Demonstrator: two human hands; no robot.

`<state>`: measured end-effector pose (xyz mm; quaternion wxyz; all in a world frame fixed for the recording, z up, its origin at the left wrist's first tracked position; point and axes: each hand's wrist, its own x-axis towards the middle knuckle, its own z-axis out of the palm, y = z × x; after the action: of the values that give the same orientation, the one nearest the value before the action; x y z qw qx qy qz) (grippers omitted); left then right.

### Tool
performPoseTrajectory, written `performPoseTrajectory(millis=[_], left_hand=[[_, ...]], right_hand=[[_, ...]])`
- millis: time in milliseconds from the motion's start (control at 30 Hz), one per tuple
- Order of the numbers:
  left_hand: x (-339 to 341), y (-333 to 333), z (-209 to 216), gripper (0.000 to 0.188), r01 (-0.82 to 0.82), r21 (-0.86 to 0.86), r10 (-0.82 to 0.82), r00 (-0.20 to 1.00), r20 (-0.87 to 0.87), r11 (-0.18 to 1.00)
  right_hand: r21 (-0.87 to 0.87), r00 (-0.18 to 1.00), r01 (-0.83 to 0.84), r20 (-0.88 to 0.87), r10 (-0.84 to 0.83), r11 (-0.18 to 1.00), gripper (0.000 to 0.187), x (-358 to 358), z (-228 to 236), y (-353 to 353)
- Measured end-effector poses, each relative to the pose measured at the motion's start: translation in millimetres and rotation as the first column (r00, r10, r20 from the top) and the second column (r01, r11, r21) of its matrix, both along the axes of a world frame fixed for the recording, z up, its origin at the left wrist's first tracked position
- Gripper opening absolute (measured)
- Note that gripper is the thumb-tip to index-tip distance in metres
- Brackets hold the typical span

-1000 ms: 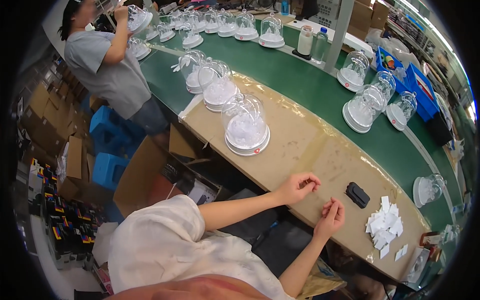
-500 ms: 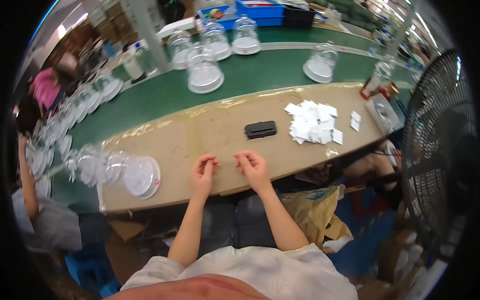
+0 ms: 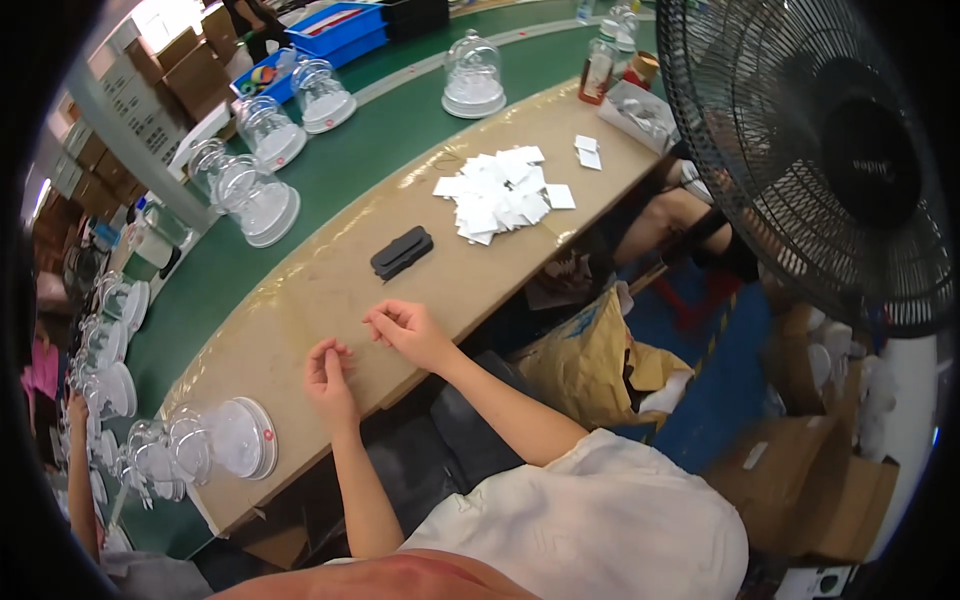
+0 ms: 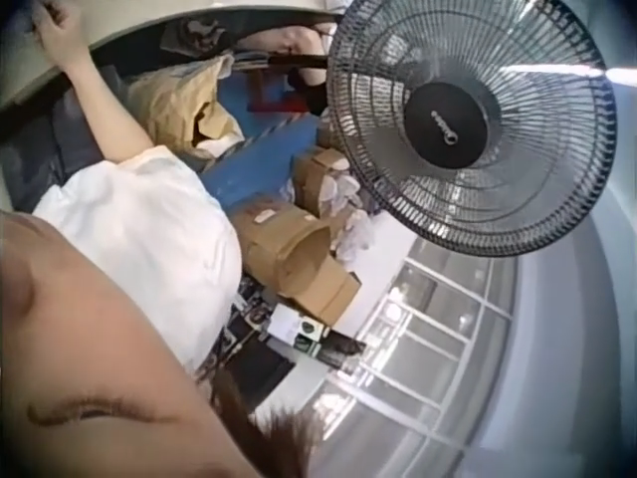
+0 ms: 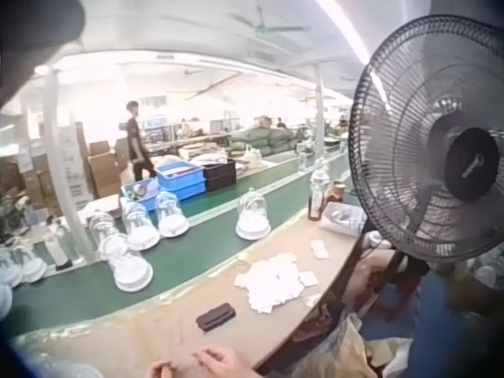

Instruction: Assemble battery-powered decorative dome lights on a factory production line by applying adhesive pads and checking battery compartments.

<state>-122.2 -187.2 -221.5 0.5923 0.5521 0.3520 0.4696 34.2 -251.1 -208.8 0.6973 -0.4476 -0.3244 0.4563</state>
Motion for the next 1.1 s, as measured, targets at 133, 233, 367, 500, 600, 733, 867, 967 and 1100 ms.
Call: performPoseTrajectory(millis=[133, 233, 367, 500, 600, 733, 867, 967, 1100], left_hand=[[6.8, -0.5, 2.8, 0.017, -0.003, 0.043, 0.003, 1.000, -0.007, 0.999], [7.2, 2.4, -2.5, 0.018, -0.008, 0.044, 0.007, 1.000, 0.023, 0.999], [4.9, 3.2, 3.4, 0.018, -0.008, 0.026, 0.008, 1.000, 0.013, 1.000], [4.1, 3.1, 2.1, 0.018, 0.010, 0.058, -0.010, 1.000, -0.007, 0.998], [2.6, 0.3, 6.1, 0.017, -0.011, 0.041, 0.010, 1.000, 0.010, 0.999], [2.9, 1.9, 2.1, 0.017, -0.010, 0.042, 0.009, 1.000, 0.013, 0.999], [2.3, 3.9, 2.5, 0.017, -0.002, 0.054, 0.001, 1.000, 0.019, 0.999], [4.6, 2.4, 5.5, 0.017, -0.023, 0.063, 0.023, 1.000, 0.008, 0.998], [6.5, 1.2, 4.3, 0.016, -0.028, 0.080, 0.027, 1.000, 0.011, 0.996]], right_hand=[[-0.020, 0.999, 0.035, 0.018, -0.034, 0.999, 0.017, 7.0, -4.4, 3.1], [-0.005, 0.999, 0.014, 0.049, -0.014, 1.000, 0.017, 12.1, -3.5, 3.2], [0.008, 0.999, -0.028, 0.045, 0.027, 1.000, 0.016, 11.2, -4.8, 3.9], [0.038, 0.998, -0.021, 0.054, 0.019, 0.999, 0.016, 10.4, -6.7, -0.1], [0.050, 0.999, -0.033, 0.025, 0.032, 0.998, 0.015, 8.7, -7.0, -0.3], [0.052, 0.999, -0.046, 0.031, 0.045, 0.998, 0.015, 11.2, -7.9, 0.0], [0.084, 0.998, -0.056, 0.013, 0.055, 0.995, 0.015, 10.0, -10.2, 1.8], [0.079, 0.997, -0.054, 0.053, 0.050, 0.995, 0.015, 10.8, -10.6, 2.1], [0.056, 0.998, -0.051, 0.043, 0.048, 0.997, 0.015, 8.4, -8.1, -3.2]])
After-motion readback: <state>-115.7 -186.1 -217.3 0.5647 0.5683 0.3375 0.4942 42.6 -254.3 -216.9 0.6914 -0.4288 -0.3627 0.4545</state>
